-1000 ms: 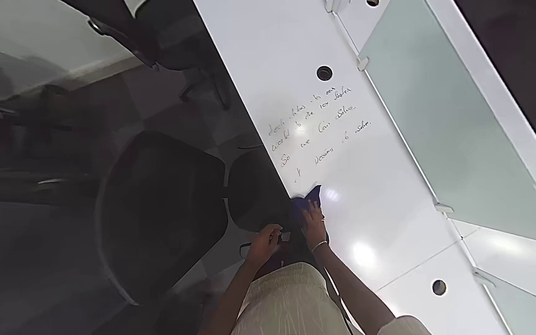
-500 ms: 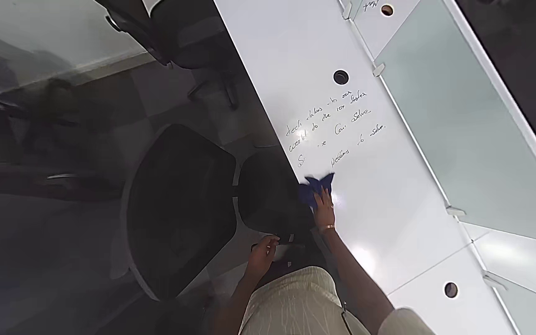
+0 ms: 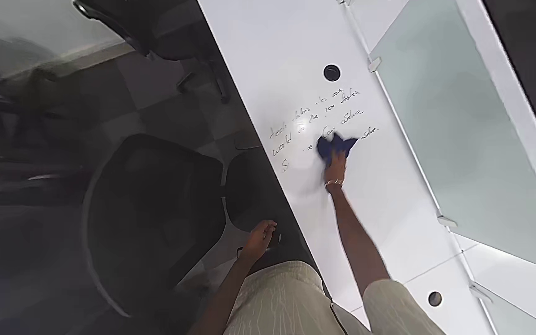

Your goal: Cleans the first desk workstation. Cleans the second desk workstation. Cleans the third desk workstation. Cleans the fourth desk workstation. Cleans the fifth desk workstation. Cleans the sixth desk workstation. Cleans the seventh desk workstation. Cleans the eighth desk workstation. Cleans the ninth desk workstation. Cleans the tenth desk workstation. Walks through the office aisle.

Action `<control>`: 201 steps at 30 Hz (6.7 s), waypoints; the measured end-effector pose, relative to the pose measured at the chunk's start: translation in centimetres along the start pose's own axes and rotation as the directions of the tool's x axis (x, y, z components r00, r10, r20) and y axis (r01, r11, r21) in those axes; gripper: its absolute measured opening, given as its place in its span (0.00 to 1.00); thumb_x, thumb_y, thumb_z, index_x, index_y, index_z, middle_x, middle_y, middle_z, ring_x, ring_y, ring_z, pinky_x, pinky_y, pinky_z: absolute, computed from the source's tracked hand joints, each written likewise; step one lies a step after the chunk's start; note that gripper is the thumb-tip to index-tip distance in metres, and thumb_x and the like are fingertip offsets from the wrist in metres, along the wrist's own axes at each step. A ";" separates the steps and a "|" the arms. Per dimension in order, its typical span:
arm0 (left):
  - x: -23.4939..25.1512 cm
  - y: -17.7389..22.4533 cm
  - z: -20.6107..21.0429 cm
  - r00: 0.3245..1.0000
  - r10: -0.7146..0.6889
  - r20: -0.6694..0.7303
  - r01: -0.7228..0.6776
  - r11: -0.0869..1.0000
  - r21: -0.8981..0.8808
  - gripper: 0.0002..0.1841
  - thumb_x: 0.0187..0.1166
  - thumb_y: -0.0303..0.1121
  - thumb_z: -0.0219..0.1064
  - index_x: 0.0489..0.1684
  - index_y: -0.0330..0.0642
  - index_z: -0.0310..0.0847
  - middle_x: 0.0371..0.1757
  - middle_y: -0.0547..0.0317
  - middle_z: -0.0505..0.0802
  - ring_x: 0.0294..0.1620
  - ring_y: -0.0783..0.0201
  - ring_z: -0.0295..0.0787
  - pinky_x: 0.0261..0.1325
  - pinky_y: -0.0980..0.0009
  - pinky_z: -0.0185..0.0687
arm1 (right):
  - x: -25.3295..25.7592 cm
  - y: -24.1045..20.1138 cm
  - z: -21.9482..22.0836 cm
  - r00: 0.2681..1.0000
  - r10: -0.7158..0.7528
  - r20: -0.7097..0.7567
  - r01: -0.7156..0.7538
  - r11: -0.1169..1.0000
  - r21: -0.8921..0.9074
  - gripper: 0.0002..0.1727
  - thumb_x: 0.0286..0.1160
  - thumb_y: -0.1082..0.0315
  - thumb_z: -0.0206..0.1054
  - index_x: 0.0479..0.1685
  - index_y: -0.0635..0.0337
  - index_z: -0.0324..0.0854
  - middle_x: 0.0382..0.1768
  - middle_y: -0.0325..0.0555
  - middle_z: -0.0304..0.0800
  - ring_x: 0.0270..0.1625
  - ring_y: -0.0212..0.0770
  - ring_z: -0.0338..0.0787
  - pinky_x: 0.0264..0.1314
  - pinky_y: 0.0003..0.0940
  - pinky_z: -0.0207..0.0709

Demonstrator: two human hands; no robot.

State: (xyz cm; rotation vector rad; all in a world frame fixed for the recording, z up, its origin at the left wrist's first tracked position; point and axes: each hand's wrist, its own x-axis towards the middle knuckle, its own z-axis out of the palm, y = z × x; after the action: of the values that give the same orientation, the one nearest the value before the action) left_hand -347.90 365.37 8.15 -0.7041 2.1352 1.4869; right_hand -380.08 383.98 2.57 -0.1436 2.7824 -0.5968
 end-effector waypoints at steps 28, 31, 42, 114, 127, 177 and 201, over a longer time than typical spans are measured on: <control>6.5 6.4 3.3 0.992 -0.089 0.088 0.075 0.985 0.154 0.17 0.90 0.37 0.55 0.67 0.41 0.82 0.58 0.51 0.92 0.55 0.63 0.92 0.64 0.64 0.86 | 18.8 9.6 -8.0 0.979 0.029 -0.203 -0.030 1.000 -0.004 0.29 0.83 0.63 0.61 0.84 0.58 0.71 0.88 0.65 0.62 0.92 0.64 0.58 0.93 0.60 0.52; 5.5 5.3 3.1 0.994 -0.099 0.043 0.093 0.988 0.121 0.16 0.89 0.35 0.56 0.67 0.40 0.82 0.57 0.51 0.93 0.55 0.63 0.92 0.63 0.65 0.87 | 20.3 5.5 -6.2 0.986 0.064 -0.156 -0.063 0.998 0.012 0.32 0.84 0.58 0.60 0.88 0.57 0.66 0.89 0.71 0.56 0.92 0.68 0.54 0.93 0.62 0.50; 4.8 4.9 2.1 0.995 -0.098 -0.004 0.098 0.993 0.065 0.17 0.90 0.37 0.56 0.67 0.41 0.82 0.57 0.52 0.93 0.55 0.64 0.92 0.64 0.64 0.87 | 11.9 2.4 -3.5 0.904 -0.407 0.134 0.417 0.907 -0.057 0.27 0.78 0.75 0.60 0.80 0.58 0.76 0.86 0.62 0.67 0.90 0.61 0.63 0.91 0.61 0.56; 8.1 5.8 -1.5 0.964 -0.261 0.052 0.260 0.965 0.026 0.18 0.90 0.39 0.56 0.69 0.41 0.81 0.60 0.52 0.92 0.58 0.65 0.91 0.65 0.64 0.86 | 11.1 -10.4 4.4 0.707 -0.660 0.254 0.645 0.749 0.150 0.27 0.78 0.73 0.58 0.74 0.38 0.83 0.86 0.41 0.73 0.93 0.51 0.58 0.94 0.60 0.46; 5.8 5.5 -3.1 0.959 -0.282 -0.038 0.283 0.958 0.033 0.16 0.89 0.35 0.57 0.65 0.39 0.84 0.61 0.52 0.92 0.58 0.64 0.91 0.65 0.65 0.86 | 15.9 -14.6 4.6 0.950 -0.312 -0.019 0.313 0.948 0.052 0.30 0.78 0.70 0.60 0.83 0.45 0.75 0.88 0.62 0.64 0.92 0.65 0.58 0.89 0.69 0.54; -3.0 -7.1 -3.8 0.963 -0.057 0.263 -0.019 0.961 0.277 0.15 0.88 0.32 0.56 0.63 0.36 0.82 0.57 0.48 0.92 0.54 0.60 0.91 0.64 0.60 0.85 | -33.3 22.4 2.6 0.790 0.495 -0.362 -0.483 0.866 0.130 0.26 0.82 0.67 0.60 0.80 0.62 0.75 0.85 0.69 0.65 0.89 0.68 0.62 0.92 0.65 0.51; -14.5 -20.4 -2.3 0.947 -0.296 0.126 0.261 0.935 0.239 0.19 0.88 0.34 0.60 0.69 0.29 0.78 0.59 0.33 0.90 0.60 0.43 0.89 0.70 0.47 0.79 | -39.6 -5.2 2.6 0.894 -0.027 0.448 -0.446 0.059 0.893 0.24 0.91 0.68 0.52 0.83 0.66 0.62 0.69 0.58 0.82 0.66 0.42 0.86 0.70 0.39 0.81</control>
State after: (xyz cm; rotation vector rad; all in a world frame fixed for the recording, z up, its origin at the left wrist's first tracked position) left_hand -323.93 359.48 3.17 -0.7446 1.9449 1.0999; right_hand -341.42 384.43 12.78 0.4406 1.3675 -1.9884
